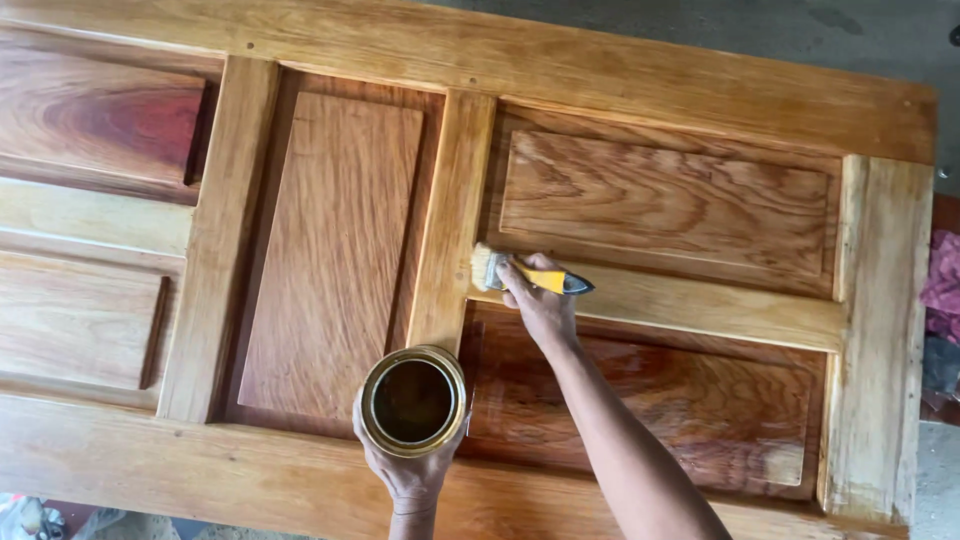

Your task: The person applies a dark wood finish to a wooden door using a brush. They hold a can of finish in one hand and use the brush in the other to coat the door's panels and frame, working systematically across the surface.

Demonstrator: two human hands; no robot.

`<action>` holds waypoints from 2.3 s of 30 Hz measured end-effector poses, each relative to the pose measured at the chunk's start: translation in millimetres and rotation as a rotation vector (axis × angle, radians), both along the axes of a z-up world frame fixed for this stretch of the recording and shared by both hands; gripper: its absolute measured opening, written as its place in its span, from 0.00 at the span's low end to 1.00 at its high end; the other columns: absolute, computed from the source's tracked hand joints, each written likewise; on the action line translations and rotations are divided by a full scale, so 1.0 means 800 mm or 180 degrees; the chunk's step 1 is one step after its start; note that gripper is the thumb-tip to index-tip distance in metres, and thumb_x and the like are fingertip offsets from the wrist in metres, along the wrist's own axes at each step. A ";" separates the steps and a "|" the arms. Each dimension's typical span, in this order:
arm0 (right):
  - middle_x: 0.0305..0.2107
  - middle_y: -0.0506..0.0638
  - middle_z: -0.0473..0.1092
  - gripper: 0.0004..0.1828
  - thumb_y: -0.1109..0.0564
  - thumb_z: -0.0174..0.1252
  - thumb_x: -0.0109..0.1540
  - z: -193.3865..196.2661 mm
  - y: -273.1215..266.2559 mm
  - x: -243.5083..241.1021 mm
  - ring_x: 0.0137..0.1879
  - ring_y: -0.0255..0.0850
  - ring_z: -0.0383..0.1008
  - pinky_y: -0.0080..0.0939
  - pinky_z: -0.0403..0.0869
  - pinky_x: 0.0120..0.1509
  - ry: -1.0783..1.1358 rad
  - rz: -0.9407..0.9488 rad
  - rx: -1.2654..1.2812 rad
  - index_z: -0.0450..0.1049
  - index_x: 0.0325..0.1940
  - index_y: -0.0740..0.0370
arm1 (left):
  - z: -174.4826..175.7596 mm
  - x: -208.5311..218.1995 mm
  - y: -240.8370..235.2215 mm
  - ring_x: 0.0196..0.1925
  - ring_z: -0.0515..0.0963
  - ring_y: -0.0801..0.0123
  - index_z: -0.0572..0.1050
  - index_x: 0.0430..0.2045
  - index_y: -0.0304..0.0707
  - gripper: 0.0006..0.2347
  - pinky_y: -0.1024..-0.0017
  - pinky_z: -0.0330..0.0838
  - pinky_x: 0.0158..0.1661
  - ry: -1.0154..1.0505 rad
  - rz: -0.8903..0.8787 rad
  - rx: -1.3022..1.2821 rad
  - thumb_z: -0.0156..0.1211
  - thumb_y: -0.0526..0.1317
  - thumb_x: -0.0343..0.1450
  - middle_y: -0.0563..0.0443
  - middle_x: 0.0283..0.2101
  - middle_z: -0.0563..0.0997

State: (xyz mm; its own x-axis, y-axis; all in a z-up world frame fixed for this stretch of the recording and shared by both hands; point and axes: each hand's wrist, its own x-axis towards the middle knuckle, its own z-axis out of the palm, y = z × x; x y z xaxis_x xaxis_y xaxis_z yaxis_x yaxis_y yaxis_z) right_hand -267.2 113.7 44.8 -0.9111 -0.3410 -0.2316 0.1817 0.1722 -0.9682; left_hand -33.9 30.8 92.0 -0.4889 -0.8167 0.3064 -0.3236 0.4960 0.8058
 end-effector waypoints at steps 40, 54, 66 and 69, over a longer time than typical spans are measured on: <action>0.31 0.54 0.76 0.10 0.57 0.66 0.65 -0.044 -0.020 -0.207 0.28 0.35 0.78 0.34 0.80 0.29 0.0503 -0.0872 0.0656 0.74 0.42 0.66 | -0.123 -0.071 -0.083 0.72 0.58 0.31 0.47 0.70 0.28 0.43 0.37 0.52 0.67 -0.1505 0.1037 -0.0300 0.64 0.59 0.70 0.21 0.69 0.58; 0.31 0.53 0.77 0.12 0.59 0.68 0.62 -0.078 -0.009 -0.232 0.25 0.32 0.77 0.31 0.78 0.26 0.0048 -0.0906 0.0232 0.72 0.43 0.66 | -0.127 -0.075 -0.086 0.68 0.58 0.27 0.51 0.65 0.15 0.51 0.35 0.52 0.63 -0.2284 0.1239 -0.0006 0.59 0.69 0.64 0.14 0.64 0.59; 0.28 0.51 0.76 0.09 0.58 0.64 0.67 -0.063 -0.069 -0.195 0.27 0.34 0.77 0.32 0.78 0.29 0.0463 -0.0346 0.0617 0.71 0.40 0.63 | -0.119 -0.080 -0.090 0.69 0.56 0.30 0.54 0.66 0.20 0.50 0.37 0.51 0.64 -0.2592 0.1122 0.0036 0.58 0.70 0.63 0.19 0.65 0.59; 0.30 0.50 0.77 0.08 0.58 0.64 0.66 -0.069 -0.048 -0.209 0.29 0.33 0.78 0.32 0.80 0.32 0.0097 -0.0410 0.0120 0.72 0.41 0.63 | -0.121 -0.077 -0.088 0.69 0.56 0.29 0.55 0.67 0.18 0.49 0.36 0.51 0.63 -0.2477 0.1080 -0.0050 0.57 0.69 0.64 0.19 0.66 0.59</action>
